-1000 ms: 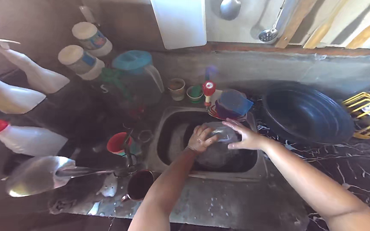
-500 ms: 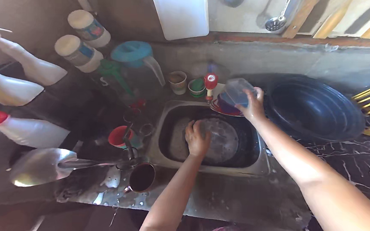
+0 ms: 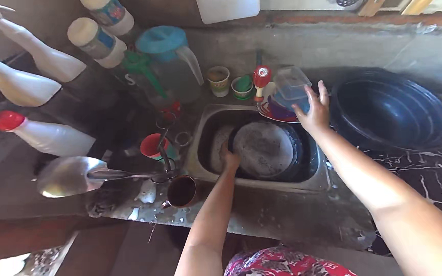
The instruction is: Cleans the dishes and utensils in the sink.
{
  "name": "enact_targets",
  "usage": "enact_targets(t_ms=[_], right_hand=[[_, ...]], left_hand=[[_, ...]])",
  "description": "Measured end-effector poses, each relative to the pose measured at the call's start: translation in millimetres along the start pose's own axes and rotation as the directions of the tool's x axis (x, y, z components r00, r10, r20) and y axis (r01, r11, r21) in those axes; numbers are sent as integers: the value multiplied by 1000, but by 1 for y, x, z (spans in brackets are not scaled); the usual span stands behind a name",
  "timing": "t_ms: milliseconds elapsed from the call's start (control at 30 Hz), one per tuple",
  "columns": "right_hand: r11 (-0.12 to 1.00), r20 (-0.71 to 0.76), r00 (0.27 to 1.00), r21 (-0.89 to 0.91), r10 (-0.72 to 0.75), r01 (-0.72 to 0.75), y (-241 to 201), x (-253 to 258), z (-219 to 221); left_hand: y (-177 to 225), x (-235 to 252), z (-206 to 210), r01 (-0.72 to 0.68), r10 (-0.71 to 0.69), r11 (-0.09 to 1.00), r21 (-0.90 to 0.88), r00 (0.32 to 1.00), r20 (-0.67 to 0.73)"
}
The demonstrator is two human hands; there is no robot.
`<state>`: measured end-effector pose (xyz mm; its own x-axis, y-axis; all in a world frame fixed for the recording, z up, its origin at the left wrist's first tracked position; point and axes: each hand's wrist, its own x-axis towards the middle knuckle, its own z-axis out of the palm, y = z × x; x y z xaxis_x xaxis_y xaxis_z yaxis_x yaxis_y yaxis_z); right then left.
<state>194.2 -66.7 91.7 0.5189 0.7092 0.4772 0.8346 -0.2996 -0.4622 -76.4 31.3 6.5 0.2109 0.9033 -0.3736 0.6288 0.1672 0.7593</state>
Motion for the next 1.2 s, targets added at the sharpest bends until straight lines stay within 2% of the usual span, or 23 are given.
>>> enact_targets(t_ms=[67, 133, 167, 233, 300, 333, 367, 467, 633, 800, 967, 1200], right_hand=[[993, -66, 998, 115, 3, 5, -6, -34, -6], [953, 44, 979, 225, 198, -203, -8, -70, 1], [900, 175, 925, 227, 338, -371, -4, -81, 7], [752, 422, 713, 102, 560, -651, 8, -92, 25], [601, 544, 496, -21, 677, -799, 16, -94, 40], [543, 555, 429, -47, 712, -839, 18, -96, 44], [508, 550, 395, -63, 736, -859, 17, -99, 44], [491, 529, 402, -32, 748, -871, 7, -98, 38], [322, 570, 305, 74, 763, -944, -10, -86, 12], [255, 561, 299, 158, 772, -954, -20, -70, -6], [208, 540, 294, 216, 788, -954, -29, -56, -20], [186, 535, 287, 235, 794, -954, -32, -50, -30]], left_hand=[[-2, 8, 1, 40, -40, 999, -6, 999, 7], [-4, 14, 3, 37, -36, 999, -11, 999, 18], [-5, 16, 4, 36, -35, 999, -21, 999, 25], [-5, 19, 5, 46, -45, 998, -36, 998, 45], [-4, 22, 5, 50, -49, 999, -3, 996, 73], [-6, 25, 7, 44, -46, 999, 27, 996, 75], [-8, 27, 8, 39, -43, 997, 59, 997, 68], [-5, 29, 5, 59, -60, 997, 52, 998, 24], [-9, 36, 0, 202, -187, 943, -265, 979, 81], [-13, 40, 2, 320, -270, 832, -454, 947, 173], [-16, 45, 7, 373, -287, 777, -507, 927, 241], [-14, 40, 5, 365, -227, 801, -475, 919, 324]])
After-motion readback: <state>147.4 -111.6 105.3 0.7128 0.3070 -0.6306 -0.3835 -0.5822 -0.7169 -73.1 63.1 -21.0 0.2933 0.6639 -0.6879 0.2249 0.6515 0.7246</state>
